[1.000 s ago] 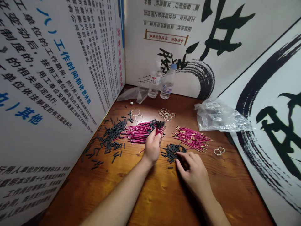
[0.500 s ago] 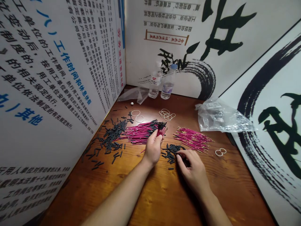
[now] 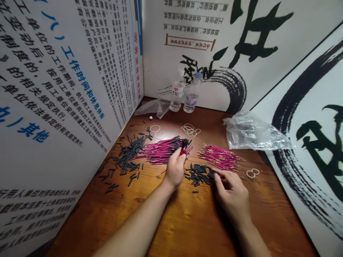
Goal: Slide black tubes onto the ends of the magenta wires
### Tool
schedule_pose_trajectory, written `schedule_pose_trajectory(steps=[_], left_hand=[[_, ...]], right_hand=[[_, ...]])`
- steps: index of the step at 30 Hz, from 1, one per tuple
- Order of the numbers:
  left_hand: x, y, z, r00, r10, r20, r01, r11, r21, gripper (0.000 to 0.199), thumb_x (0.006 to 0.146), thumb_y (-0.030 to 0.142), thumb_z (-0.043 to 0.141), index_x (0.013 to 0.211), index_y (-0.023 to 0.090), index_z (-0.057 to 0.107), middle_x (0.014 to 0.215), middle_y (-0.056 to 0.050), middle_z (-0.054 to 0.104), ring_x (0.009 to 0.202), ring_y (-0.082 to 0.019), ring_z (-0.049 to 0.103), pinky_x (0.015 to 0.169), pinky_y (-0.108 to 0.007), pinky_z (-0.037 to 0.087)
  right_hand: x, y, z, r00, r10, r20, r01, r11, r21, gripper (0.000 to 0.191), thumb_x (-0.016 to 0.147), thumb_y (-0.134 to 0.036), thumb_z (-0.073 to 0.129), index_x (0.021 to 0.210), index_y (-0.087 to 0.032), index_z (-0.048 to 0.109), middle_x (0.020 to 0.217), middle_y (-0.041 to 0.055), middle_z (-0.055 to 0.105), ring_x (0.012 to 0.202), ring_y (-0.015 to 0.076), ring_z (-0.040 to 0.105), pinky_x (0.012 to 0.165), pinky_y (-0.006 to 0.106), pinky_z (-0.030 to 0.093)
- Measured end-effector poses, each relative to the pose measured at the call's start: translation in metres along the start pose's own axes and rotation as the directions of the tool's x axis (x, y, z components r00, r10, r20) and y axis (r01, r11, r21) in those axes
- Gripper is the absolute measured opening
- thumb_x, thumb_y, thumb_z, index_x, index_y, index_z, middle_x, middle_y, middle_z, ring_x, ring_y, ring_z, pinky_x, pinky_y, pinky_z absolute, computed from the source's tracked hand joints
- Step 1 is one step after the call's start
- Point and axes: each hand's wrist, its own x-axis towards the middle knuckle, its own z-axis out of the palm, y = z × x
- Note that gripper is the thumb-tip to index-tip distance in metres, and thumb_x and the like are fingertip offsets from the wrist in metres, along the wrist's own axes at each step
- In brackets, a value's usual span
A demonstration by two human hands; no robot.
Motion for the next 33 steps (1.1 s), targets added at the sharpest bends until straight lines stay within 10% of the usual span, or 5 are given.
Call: schedule_pose_trajectory(steps=[33], left_hand=[[-0.0001, 0.0005, 0.0013, 0.998, 0.052, 0.032, -0.052, 0.998, 0.021, 0.015, 0.077, 0.033, 0.051, 0.073, 0.018, 0.050, 0.055, 0.006, 0.028, 0.052, -0.009, 0.026, 0.051, -0.022, 0.024]], right_hand=[[-0.0028, 0.0067, 0.0059, 0.993, 0.029, 0.111, -0.017, 0.994, -0.110, 0.024, 0.085, -0.027, 0.047, 0.103, -0.019, 0.062, 0.089, 0.0069, 0.064, 0.082, 0.0211, 0.059, 0.075, 0.034, 0.047]])
